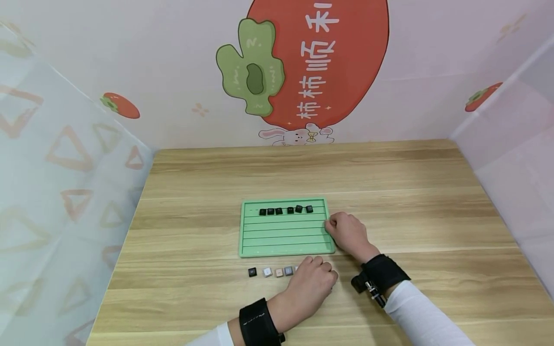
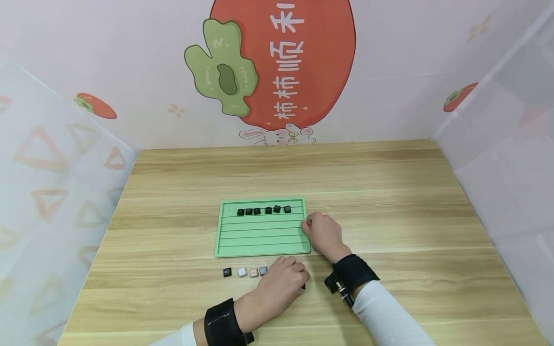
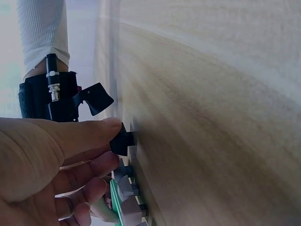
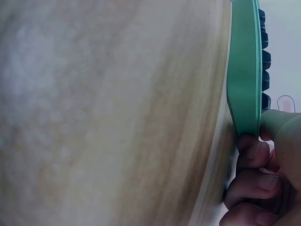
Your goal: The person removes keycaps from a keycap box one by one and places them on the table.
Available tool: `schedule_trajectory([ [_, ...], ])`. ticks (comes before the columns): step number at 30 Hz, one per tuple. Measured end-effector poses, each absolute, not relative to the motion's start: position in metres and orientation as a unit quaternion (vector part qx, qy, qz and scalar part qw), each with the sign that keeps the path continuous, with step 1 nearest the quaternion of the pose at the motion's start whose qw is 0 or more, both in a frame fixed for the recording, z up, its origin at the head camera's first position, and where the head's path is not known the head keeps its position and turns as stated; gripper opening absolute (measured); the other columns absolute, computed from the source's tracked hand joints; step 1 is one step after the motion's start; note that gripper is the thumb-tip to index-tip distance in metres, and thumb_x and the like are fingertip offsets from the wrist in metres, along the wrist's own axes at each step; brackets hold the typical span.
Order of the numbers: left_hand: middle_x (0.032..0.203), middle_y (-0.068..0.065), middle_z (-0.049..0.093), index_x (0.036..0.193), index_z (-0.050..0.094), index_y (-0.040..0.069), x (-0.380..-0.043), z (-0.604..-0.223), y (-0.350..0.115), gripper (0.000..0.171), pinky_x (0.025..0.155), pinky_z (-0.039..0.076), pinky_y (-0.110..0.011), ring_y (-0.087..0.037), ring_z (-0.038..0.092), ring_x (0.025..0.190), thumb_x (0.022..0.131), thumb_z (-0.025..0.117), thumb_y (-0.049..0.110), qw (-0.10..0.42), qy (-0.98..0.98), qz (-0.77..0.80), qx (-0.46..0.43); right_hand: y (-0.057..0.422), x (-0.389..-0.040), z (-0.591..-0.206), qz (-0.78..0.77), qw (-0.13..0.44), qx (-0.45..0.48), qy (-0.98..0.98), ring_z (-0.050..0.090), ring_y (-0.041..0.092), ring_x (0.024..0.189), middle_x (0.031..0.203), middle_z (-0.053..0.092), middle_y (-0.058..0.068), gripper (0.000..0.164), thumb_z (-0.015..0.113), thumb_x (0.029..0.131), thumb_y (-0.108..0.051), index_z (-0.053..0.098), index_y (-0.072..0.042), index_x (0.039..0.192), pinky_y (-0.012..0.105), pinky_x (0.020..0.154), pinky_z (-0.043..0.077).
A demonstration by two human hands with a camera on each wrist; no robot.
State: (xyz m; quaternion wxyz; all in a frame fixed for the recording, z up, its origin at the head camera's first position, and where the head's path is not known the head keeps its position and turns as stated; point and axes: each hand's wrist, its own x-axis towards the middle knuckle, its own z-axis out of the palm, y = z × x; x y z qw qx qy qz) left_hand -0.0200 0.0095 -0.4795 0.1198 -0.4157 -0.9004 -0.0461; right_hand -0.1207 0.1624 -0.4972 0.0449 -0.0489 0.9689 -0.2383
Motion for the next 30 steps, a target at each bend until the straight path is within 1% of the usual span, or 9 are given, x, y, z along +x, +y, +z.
schedule_trajectory([
  [4,0.078,0.01,0.061,0.081,0.07,0.026,-0.02,-0.477,0.009,0.014,0.065,0.035,-0.023,-0.009,0.051,0.073,0.072,0.074,0.036,0.094,-0.903,-0.046,-0.417,0.162,-0.121,-0.496,-0.241,0.042,-0.051,0.968,0.027,0.013,0.044,0.049,0.024,-0.005,0.043,0.053,0.089,-0.025,0.033,-0.015,0.051,0.028,0.043,0.02],
  [7,0.081,0.009,0.062,0.085,0.071,0.025,-0.021,-0.474,0.009,0.018,0.067,0.037,-0.023,-0.009,0.052,0.076,0.073,0.074,0.039,0.073,-0.905,-0.051,-0.417,0.162,-0.121,-0.496,-0.24,0.043,-0.051,0.969,0.027,0.013,0.044,0.049,0.024,-0.005,0.044,0.054,0.089,-0.026,0.033,-0.015,0.052,0.028,0.043,0.021],
  [12,0.081,0.008,0.062,0.085,0.071,0.024,-0.024,-0.469,0.007,0.019,0.067,0.039,-0.024,-0.01,0.053,0.076,0.077,0.071,0.041,0.063,-0.908,-0.054,-0.411,0.162,-0.122,-0.497,-0.232,0.052,-0.047,0.97,0.03,0.013,0.045,0.05,0.025,-0.005,0.044,0.054,0.089,-0.028,0.034,-0.015,0.052,0.028,0.043,0.023],
  [17,0.083,0.008,0.062,0.086,0.071,0.023,-0.027,-0.464,0.006,0.021,0.065,0.038,-0.024,-0.01,0.052,0.076,0.079,0.069,0.043,0.052,-0.912,-0.061,-0.401,0.162,-0.122,-0.497,-0.231,0.055,-0.047,0.97,0.031,0.014,0.046,0.05,0.026,-0.005,0.044,0.054,0.09,-0.029,0.035,-0.015,0.052,0.029,0.044,0.024],
  [25,0.082,0.009,0.062,0.089,0.071,0.023,-0.036,-0.463,0.003,0.022,0.065,0.037,-0.023,-0.009,0.052,0.077,0.08,0.067,0.043,0.056,-0.924,-0.066,-0.373,0.163,-0.121,-0.497,-0.235,0.051,-0.05,0.969,0.03,0.014,0.045,0.049,0.026,-0.005,0.043,0.052,0.089,-0.027,0.035,-0.015,0.052,0.028,0.043,0.022],
  [30,0.082,0.009,0.062,0.09,0.072,0.023,-0.041,-0.462,0.0,0.021,0.065,0.038,-0.024,-0.01,0.053,0.076,0.082,0.066,0.041,0.068,-0.927,-0.072,-0.362,0.163,-0.121,-0.497,-0.235,0.05,-0.049,0.969,0.029,0.014,0.044,0.049,0.026,-0.005,0.042,0.052,0.089,-0.026,0.035,-0.015,0.052,0.028,0.043,0.021],
])
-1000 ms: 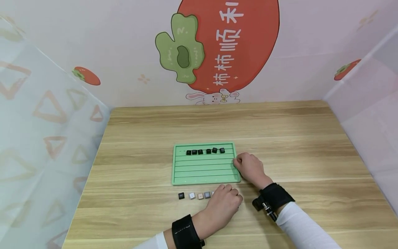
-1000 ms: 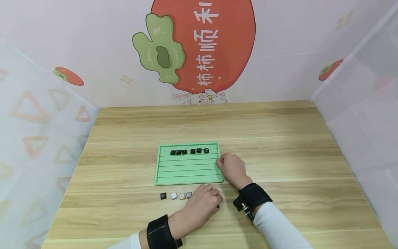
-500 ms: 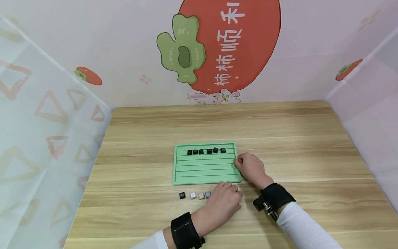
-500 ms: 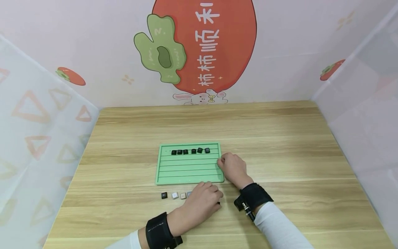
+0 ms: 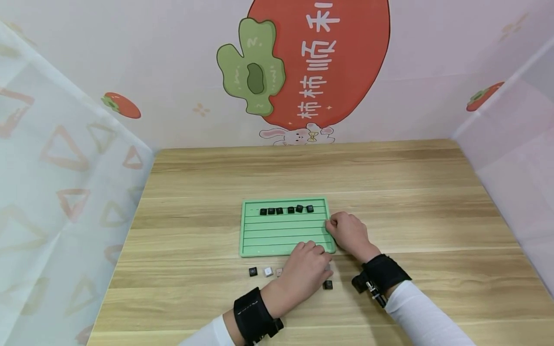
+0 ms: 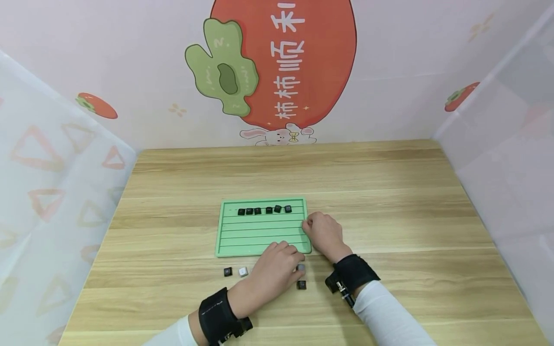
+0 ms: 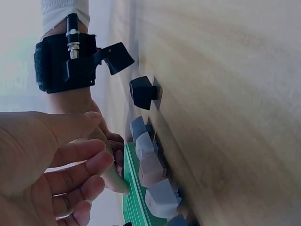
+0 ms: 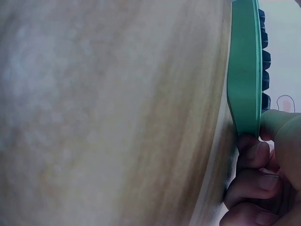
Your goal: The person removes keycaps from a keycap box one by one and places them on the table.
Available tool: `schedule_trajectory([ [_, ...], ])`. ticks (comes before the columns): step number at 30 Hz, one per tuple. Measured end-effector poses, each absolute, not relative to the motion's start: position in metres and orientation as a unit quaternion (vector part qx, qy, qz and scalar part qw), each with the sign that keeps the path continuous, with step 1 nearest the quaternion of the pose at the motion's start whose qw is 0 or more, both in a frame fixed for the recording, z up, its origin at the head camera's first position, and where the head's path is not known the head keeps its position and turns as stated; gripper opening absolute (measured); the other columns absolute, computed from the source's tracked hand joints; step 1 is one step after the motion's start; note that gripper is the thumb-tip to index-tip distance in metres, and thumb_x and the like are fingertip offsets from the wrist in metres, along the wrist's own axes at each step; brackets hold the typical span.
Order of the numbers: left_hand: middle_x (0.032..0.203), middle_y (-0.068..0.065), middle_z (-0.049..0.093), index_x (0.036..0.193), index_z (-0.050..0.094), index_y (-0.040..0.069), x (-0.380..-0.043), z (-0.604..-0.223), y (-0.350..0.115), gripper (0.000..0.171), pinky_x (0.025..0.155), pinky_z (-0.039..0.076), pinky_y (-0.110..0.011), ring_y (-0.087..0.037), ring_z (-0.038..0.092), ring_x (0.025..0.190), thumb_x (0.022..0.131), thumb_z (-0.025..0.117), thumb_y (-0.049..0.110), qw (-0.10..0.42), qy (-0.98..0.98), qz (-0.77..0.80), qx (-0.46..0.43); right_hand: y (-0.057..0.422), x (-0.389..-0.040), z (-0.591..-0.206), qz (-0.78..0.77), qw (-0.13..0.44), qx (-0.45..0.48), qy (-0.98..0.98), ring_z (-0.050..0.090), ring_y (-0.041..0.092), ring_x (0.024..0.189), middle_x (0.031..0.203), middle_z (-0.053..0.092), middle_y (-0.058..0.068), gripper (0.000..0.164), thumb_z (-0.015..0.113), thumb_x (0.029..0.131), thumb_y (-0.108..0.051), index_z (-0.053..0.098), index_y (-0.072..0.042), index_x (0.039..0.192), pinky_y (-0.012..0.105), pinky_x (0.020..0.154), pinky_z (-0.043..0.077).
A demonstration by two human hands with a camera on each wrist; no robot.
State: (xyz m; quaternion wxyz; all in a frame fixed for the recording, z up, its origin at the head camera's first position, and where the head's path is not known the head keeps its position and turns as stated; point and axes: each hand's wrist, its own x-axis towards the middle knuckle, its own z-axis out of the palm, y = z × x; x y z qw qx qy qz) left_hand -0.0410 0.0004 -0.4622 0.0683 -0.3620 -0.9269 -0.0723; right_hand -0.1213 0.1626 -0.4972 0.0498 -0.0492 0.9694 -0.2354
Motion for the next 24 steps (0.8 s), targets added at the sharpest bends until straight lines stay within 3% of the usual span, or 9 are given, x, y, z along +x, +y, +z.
schedule_trajectory([
  [24,0.08,0.006,0.061,0.09,0.07,0.019,-0.06,-0.452,-0.007,0.025,0.063,0.036,-0.027,-0.012,0.052,0.075,0.083,0.065,0.042,0.066,-0.933,-0.083,-0.343,0.162,-0.122,-0.497,-0.237,0.053,-0.048,0.969,0.031,0.013,0.044,0.048,0.027,-0.006,0.044,0.055,0.089,-0.027,0.035,-0.015,0.051,0.028,0.042,0.023],
])
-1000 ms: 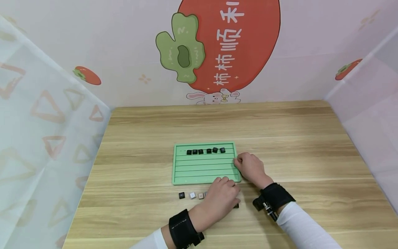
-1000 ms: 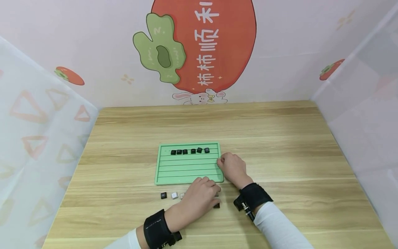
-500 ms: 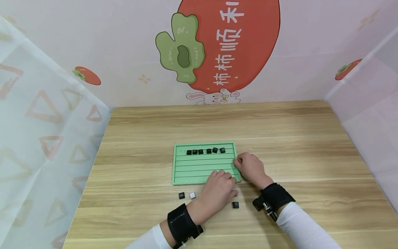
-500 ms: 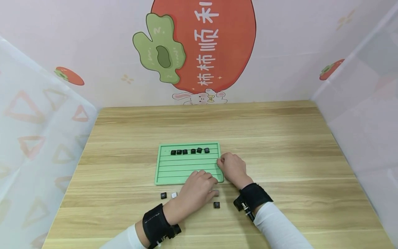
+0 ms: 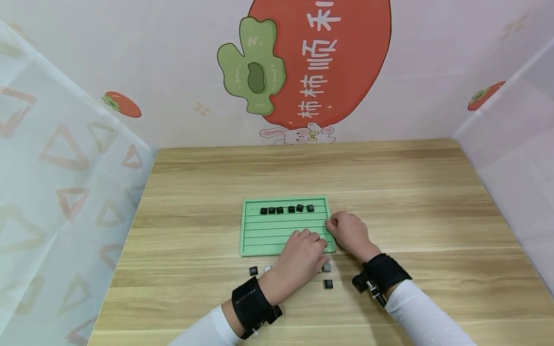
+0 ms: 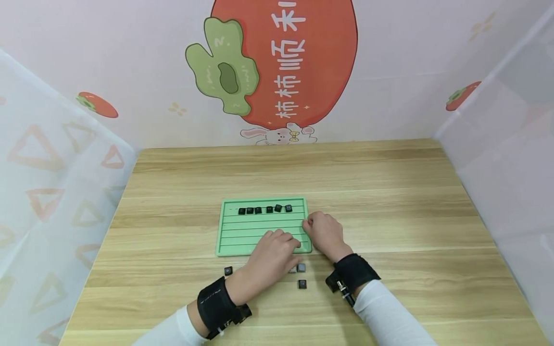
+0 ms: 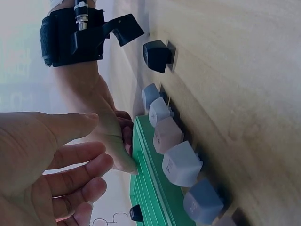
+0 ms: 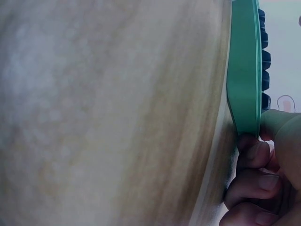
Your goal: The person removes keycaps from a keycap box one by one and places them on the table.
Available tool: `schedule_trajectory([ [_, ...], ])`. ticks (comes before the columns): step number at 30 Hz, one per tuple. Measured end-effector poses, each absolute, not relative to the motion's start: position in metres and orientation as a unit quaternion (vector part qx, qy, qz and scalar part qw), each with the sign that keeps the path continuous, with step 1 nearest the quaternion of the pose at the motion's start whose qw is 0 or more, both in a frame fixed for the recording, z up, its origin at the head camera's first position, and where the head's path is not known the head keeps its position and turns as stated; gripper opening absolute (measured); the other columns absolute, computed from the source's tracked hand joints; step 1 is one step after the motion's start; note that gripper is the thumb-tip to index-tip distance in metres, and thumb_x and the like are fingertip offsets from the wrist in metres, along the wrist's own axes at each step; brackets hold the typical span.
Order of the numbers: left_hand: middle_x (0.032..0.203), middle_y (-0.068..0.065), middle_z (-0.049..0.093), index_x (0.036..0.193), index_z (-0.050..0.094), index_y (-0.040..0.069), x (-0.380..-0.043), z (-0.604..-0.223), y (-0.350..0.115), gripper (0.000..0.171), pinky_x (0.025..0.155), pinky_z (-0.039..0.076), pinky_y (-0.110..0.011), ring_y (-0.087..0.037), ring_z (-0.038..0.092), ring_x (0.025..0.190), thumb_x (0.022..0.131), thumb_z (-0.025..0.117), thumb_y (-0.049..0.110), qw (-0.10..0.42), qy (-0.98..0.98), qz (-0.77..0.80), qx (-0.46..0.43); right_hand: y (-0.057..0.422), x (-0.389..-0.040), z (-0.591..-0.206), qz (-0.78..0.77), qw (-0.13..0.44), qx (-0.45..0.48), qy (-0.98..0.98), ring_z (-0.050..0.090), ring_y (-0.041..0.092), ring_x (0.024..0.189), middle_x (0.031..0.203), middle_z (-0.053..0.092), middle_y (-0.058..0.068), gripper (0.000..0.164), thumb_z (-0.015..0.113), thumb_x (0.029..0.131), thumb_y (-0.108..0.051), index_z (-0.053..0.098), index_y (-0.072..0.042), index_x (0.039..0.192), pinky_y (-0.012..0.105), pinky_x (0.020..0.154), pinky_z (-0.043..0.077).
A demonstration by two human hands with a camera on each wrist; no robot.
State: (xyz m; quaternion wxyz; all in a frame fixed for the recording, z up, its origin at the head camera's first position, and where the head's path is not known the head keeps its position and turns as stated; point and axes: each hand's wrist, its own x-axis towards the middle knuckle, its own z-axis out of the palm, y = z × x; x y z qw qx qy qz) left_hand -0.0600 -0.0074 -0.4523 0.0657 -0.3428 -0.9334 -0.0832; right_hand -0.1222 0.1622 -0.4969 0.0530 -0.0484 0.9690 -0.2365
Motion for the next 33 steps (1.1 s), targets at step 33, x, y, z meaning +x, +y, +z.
schedule_trajectory([
  [33,0.089,0.003,0.066,0.099,0.072,0.017,-0.09,-0.448,-0.005,0.027,0.069,0.043,-0.032,-0.016,0.057,0.085,0.085,0.064,0.039,0.071,-0.945,-0.101,-0.301,0.162,-0.122,-0.497,-0.241,0.055,-0.057,0.967,0.025,0.012,0.044,0.048,0.024,-0.005,0.043,0.053,0.089,-0.024,0.034,-0.016,0.052,0.027,0.043,0.019],
])
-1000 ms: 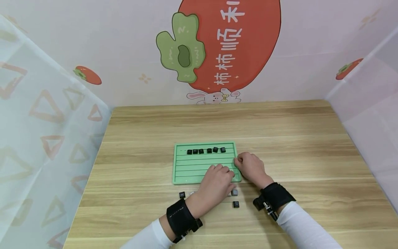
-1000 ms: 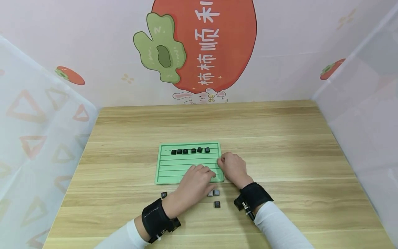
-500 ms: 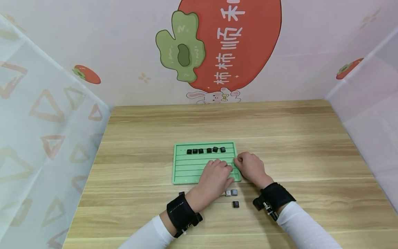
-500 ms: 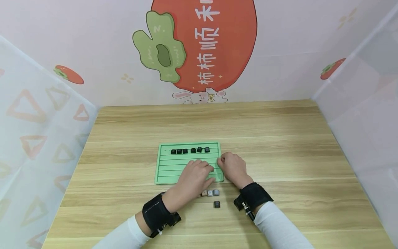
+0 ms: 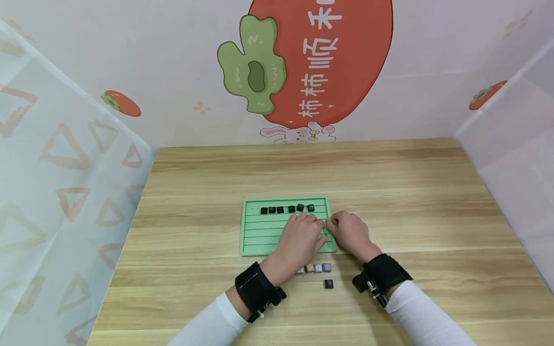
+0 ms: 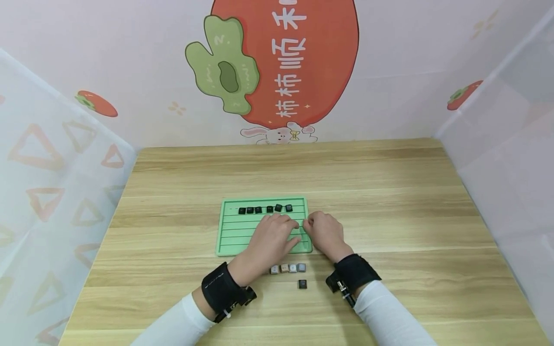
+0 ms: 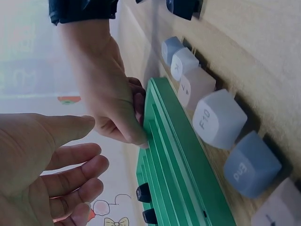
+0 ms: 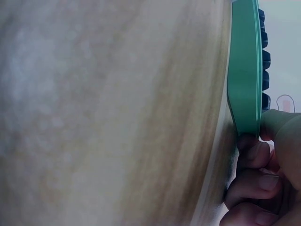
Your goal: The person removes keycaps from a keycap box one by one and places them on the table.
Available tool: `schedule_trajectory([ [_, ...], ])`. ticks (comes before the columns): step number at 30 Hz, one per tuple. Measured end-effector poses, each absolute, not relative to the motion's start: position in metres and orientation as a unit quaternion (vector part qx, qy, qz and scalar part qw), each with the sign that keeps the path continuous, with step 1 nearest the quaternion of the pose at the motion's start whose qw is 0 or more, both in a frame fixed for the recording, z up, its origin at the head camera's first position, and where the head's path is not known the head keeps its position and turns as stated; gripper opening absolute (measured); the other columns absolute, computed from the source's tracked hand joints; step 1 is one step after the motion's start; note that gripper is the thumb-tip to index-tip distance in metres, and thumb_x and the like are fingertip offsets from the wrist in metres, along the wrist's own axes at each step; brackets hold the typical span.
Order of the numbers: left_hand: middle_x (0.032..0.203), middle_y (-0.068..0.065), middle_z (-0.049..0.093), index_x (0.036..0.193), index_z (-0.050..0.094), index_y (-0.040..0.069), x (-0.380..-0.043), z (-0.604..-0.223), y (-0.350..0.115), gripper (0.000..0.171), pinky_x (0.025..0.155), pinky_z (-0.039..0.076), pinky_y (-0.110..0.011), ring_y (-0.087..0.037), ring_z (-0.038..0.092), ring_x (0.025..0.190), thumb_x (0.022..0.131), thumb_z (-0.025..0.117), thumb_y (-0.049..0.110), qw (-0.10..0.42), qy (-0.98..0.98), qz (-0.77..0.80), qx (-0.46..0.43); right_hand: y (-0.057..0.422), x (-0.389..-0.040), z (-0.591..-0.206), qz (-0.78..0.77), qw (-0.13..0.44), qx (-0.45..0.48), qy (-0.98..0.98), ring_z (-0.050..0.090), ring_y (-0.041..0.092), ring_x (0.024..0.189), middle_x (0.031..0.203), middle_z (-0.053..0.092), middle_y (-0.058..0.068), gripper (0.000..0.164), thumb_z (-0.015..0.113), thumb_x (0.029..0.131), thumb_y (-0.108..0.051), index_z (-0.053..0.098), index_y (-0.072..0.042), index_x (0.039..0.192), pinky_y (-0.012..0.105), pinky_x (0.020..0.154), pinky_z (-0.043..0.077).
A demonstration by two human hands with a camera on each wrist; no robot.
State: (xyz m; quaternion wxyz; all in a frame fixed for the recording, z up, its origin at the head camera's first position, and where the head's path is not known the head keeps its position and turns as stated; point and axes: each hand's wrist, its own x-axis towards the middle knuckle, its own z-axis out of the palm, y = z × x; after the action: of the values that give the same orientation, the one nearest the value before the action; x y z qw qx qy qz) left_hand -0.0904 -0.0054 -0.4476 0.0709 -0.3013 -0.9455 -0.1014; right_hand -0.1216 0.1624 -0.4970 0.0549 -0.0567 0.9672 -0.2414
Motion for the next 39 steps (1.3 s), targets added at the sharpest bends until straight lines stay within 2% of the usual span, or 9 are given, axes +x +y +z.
schedule_trajectory([
  [13,0.089,0.002,0.066,0.099,0.072,0.018,-0.1,-0.454,-0.008,0.026,0.066,0.04,-0.03,-0.017,0.055,0.078,0.085,0.064,0.039,0.061,-0.954,-0.093,-0.277,0.162,-0.121,-0.495,-0.245,0.031,-0.069,0.966,0.024,0.012,0.043,0.048,0.022,-0.006,0.043,0.055,0.088,-0.022,0.033,-0.016,0.051,0.026,0.042,0.019],
  [23,0.086,0.002,0.064,0.096,0.072,0.017,-0.107,-0.457,-0.007,0.023,0.066,0.038,-0.03,-0.017,0.052,0.077,0.084,0.066,0.036,0.069,-0.953,-0.102,-0.276,0.164,-0.121,-0.496,-0.246,0.033,-0.071,0.966,0.024,0.012,0.043,0.048,0.023,-0.006,0.044,0.055,0.089,-0.021,0.033,-0.016,0.051,0.026,0.043,0.019],
  [30,0.093,0.002,0.067,0.099,0.072,0.017,-0.112,-0.454,-0.008,0.026,0.071,0.044,-0.033,-0.018,0.059,0.086,0.083,0.067,0.037,0.075,-0.958,-0.101,-0.258,0.163,-0.121,-0.496,-0.245,0.036,-0.067,0.967,0.026,0.012,0.043,0.048,0.023,-0.006,0.043,0.055,0.088,-0.022,0.034,-0.016,0.051,0.026,0.042,0.02],
  [39,0.094,0.001,0.067,0.1,0.071,0.017,-0.116,-0.461,-0.008,0.026,0.072,0.044,-0.033,-0.018,0.058,0.088,0.084,0.066,0.037,0.078,-0.961,-0.095,-0.246,0.163,-0.121,-0.497,-0.247,0.04,-0.066,0.966,0.024,0.012,0.043,0.048,0.022,-0.006,0.043,0.054,0.089,-0.022,0.033,-0.016,0.052,0.026,0.042,0.018],
])
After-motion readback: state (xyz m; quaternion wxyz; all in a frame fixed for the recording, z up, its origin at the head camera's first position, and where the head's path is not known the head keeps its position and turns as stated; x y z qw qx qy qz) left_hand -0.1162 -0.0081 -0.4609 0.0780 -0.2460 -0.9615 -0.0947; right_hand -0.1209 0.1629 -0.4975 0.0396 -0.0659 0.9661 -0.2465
